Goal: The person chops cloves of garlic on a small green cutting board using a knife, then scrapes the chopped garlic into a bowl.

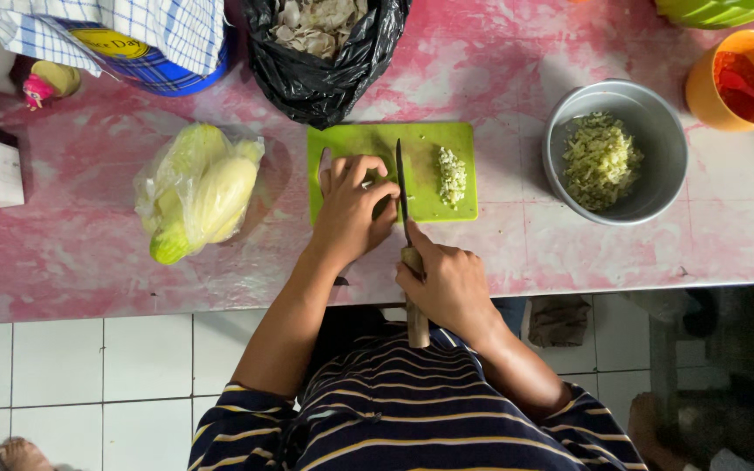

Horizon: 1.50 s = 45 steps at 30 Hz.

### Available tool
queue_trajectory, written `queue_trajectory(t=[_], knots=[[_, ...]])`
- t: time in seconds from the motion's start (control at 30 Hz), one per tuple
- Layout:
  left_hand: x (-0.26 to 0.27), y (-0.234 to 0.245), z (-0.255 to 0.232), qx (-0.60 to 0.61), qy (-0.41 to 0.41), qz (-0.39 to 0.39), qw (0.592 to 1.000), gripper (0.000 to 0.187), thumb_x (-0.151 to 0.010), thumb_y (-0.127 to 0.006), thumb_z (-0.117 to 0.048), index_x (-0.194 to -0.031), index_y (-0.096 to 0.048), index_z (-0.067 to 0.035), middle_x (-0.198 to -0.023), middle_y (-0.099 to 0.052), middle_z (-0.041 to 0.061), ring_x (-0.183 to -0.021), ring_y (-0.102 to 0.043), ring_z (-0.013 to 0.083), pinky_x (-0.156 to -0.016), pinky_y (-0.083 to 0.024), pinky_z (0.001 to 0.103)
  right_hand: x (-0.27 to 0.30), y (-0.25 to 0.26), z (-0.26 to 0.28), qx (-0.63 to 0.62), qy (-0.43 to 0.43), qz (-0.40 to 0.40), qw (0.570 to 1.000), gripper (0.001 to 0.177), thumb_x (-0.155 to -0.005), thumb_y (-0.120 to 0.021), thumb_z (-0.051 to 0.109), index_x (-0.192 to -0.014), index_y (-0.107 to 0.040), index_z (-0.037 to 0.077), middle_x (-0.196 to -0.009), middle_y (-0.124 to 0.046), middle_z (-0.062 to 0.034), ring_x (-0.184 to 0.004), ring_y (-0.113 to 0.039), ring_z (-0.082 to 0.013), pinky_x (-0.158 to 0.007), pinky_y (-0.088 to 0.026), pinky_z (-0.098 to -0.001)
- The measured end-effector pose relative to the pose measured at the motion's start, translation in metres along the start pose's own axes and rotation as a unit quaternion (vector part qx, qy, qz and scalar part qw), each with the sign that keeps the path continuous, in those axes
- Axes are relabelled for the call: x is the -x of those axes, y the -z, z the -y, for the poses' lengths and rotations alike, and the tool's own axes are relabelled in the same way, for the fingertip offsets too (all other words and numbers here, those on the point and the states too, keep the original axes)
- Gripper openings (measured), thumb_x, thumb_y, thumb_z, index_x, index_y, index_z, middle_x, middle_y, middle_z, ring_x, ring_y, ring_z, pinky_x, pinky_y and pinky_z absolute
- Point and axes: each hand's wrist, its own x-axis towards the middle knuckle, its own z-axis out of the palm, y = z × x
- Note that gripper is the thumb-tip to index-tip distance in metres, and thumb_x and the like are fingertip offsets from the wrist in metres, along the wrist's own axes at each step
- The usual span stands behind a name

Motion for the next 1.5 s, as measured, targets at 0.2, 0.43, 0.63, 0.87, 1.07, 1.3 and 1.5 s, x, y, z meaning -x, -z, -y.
queue_trajectory(t=[0.2, 0.43, 0.63, 0.87, 1.07, 1.3, 1.5], knots=[[0.001, -0.002, 0.005, -0.015, -0.026, -0.044, 0.999, 0.013, -0.078, -0.082, -0.014, -0.089, -0.075, -0.015, -0.108, -0.053, 0.002, -0.112, -0.05, 0.0286, -0.118, -0.026, 0.061, -0.015, -0.007, -0.008, -0.053, 0.04, -0.103, 0.992, 0.063, -0.08, -0.076, 0.024, -0.138, -0.063, 0.005, -0.079, -0.072, -0.0162, -0.066, -0.07, -0.0354, -0.061, -0.055, -0.0447], [0.0, 0.01, 0.006, 0.001, -0.012, -0.068, 0.998, 0.016, -0.078, -0.077, -0.008, -0.093, -0.075, -0.015, -0.112, -0.055, 0.003, -0.115, -0.049, 0.0314, -0.102, -0.036, 0.052, -0.003, -0.01, -0.001, -0.096, 0.011, -0.077, 0.992, 0.062, -0.082, -0.075, 0.021, -0.14, -0.062, 0.006, -0.073, -0.07, -0.014, -0.06, -0.069, -0.0313, -0.059, -0.054, -0.0421], [-0.001, 0.032, 0.017, -0.03, 0.016, -0.02, 0.999, 0.027, -0.076, -0.074, -0.008, -0.101, -0.074, -0.016, -0.112, -0.061, 0.002, -0.112, -0.052, 0.0309, -0.095, -0.037, 0.048, 0.006, -0.006, -0.021, -0.088, 0.022, -0.078, 0.993, 0.061, -0.08, -0.076, 0.021, -0.138, -0.065, 0.007, -0.075, -0.07, -0.0133, -0.062, -0.069, -0.0319, -0.061, -0.054, -0.0415], [0.002, 0.027, 0.027, -0.046, 0.006, -0.004, 0.999, 0.022, -0.083, -0.076, -0.011, -0.105, -0.075, -0.015, -0.109, -0.066, 0.002, -0.113, -0.057, 0.031, -0.096, -0.04, 0.045, 0.01, 0.008, -0.04, -0.064, -0.028, -0.097, 0.993, 0.063, -0.078, -0.078, 0.022, -0.138, -0.065, 0.01, -0.071, -0.066, -0.0151, -0.06, -0.066, -0.0329, -0.059, -0.052, -0.0424], [0.002, 0.023, 0.029, -0.036, -0.003, -0.009, 0.999, 0.008, -0.092, -0.075, -0.014, -0.099, -0.072, -0.014, -0.103, -0.069, 0.003, -0.112, -0.06, 0.0325, -0.095, -0.042, 0.046, 0.013, 0.005, -0.035, -0.098, 0.028, -0.076, 0.992, 0.063, -0.077, -0.077, 0.021, -0.138, -0.065, 0.01, -0.074, -0.069, -0.0132, -0.062, -0.067, -0.0323, -0.06, -0.053, -0.0416], [0.001, 0.027, 0.022, -0.024, 0.017, 0.003, 1.0, 0.003, -0.101, -0.07, -0.012, -0.103, -0.07, -0.011, -0.102, -0.069, 0.002, -0.106, -0.06, 0.0295, -0.097, -0.042, 0.044, 0.008, 0.014, -0.043, -0.081, -0.013, -0.069, 0.994, 0.063, -0.078, -0.078, 0.021, -0.138, -0.065, 0.01, -0.075, -0.069, -0.0163, -0.064, -0.067, -0.0325, -0.062, -0.053, -0.0415], [-0.002, 0.03, 0.015, -0.025, 0.0, -0.02, 0.999, 0.02, -0.086, -0.073, -0.011, -0.106, -0.072, -0.01, -0.098, -0.069, 0.003, -0.107, -0.059, 0.0319, -0.096, -0.041, 0.044, 0.014, 0.014, -0.04, -0.127, 0.053, -0.086, 0.987, 0.062, -0.079, -0.075, 0.019, -0.139, -0.064, 0.009, -0.081, -0.07, -0.0145, -0.068, -0.069, -0.0305, -0.063, -0.054, -0.0401]])
